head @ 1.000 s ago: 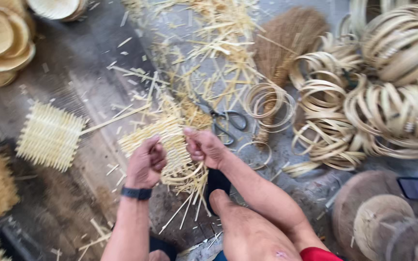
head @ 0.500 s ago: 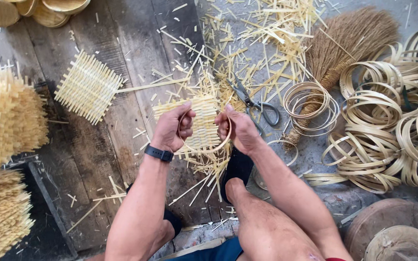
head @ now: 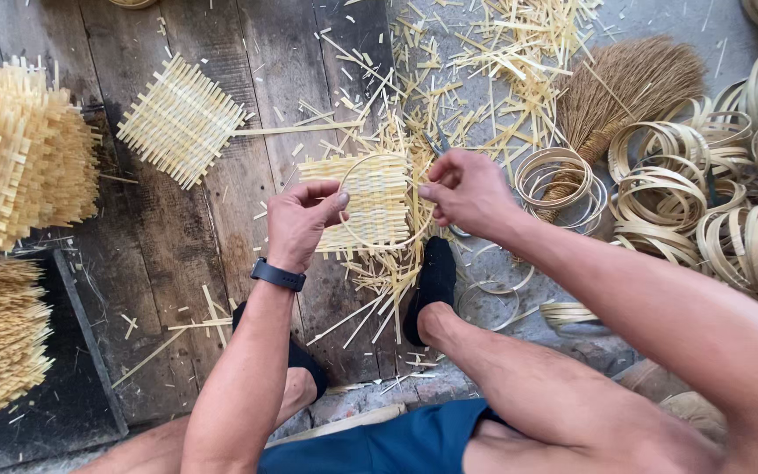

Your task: The person weaves together thin strips of bamboo to form a circular base, then uses large shears to trim the excess material around the edges.

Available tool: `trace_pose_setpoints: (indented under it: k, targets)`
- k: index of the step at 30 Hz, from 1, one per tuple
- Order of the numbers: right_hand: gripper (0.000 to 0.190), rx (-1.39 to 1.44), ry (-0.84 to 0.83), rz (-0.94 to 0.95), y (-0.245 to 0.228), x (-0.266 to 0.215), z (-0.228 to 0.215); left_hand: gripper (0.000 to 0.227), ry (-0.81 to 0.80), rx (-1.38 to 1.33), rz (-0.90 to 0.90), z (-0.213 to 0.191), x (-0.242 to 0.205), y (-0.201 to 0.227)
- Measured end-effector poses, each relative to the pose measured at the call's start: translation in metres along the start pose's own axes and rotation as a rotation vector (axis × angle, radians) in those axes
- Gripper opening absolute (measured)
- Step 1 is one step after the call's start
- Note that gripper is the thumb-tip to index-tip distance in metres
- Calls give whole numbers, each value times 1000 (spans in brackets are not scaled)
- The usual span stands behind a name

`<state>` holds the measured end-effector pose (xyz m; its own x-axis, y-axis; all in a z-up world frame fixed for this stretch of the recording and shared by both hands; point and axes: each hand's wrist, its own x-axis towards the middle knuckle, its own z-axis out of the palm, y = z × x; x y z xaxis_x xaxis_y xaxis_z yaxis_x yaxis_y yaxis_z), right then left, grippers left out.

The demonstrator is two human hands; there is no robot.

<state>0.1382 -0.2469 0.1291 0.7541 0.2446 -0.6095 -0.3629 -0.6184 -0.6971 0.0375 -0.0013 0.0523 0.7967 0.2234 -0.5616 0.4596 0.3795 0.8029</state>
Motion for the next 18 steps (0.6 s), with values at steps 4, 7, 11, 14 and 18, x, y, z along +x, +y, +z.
trace_pose_setpoints:
  k: [4, 7, 11, 14, 18]
  targets:
    - [19, -29, 92, 72, 23, 43, 48, 29, 210, 324, 42, -12, 23, -28]
    - [20, -202, 276, -83, 56, 64, 87, 31, 305, 706, 236, -26, 37, -56]
    - [18, -206, 370, -79, 88, 77, 107, 25, 353, 812, 311, -31, 46, -80]
    - [16, -167, 394, -83, 100, 75, 111, 18, 353, 737, 299, -33, 45, -86]
    - [14, -123, 377, -43, 96, 70, 109, 15, 330, 787, 283, -30, 45, -74]
